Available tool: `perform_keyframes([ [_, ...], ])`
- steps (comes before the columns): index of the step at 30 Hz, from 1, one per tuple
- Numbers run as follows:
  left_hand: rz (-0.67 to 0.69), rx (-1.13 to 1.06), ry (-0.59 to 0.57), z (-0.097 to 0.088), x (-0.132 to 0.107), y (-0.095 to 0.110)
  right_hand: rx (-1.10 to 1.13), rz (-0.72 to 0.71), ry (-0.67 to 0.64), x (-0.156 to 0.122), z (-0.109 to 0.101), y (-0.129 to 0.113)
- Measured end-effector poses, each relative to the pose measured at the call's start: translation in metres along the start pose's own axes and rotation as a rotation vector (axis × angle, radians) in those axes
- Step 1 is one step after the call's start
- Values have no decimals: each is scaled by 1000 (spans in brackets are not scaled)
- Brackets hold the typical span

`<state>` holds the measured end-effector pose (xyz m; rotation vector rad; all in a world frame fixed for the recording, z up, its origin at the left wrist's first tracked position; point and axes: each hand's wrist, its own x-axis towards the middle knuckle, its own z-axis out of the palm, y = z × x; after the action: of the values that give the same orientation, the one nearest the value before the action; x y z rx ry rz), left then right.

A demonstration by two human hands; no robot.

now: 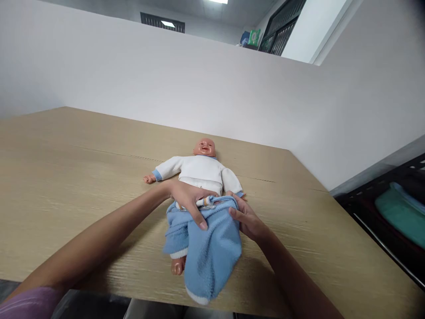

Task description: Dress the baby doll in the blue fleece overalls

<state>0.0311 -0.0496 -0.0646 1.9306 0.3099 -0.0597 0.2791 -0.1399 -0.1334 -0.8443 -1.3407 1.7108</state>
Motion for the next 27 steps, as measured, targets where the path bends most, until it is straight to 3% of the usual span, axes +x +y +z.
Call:
perform_keyframes([
  [2, -2, -89, -91, 1, 0, -8, -29, 16, -42, 0, -3, -3],
  [4, -2, -143, -134, 1, 0, -14, -121, 79, -179, -2, -9, -7],
  [7, 62, -193, -41, 2, 0, -15, -264, 213, -366, -7, -15, -8],
  [9, 104, -203, 20, 3, 1, -15, -269, 221, -316, -10, -15, -5],
  [11, 109, -180, 23, 3, 2, -14, -164, 155, -145, -11, -13, -1],
  [13, 92, -164, -58, 2, 1, -13, -25, 81, 26, -11, -11, 2],
  [15, 76, -154, -164, 3, 1, -10, 47, 60, 102, -9, -10, 3],
  [18, 86, -124, -170, 5, 1, -7, -58, 100, 19, -8, -12, -2],
  [21, 111, -139, -58, 6, 2, -10, -208, 174, -228, -13, -15, -9],
  [24, 110, -191, -24, 5, 2, -16, -252, 230, -430, -17, -15, -11],
  [25, 103, -197, -37, 4, 1, -18, -237, 220, -423, -18, -15, -10],
  [27, 79, -197, -81, 3, 0, -20, -177, 146, -285, -18, -14, -5],
])
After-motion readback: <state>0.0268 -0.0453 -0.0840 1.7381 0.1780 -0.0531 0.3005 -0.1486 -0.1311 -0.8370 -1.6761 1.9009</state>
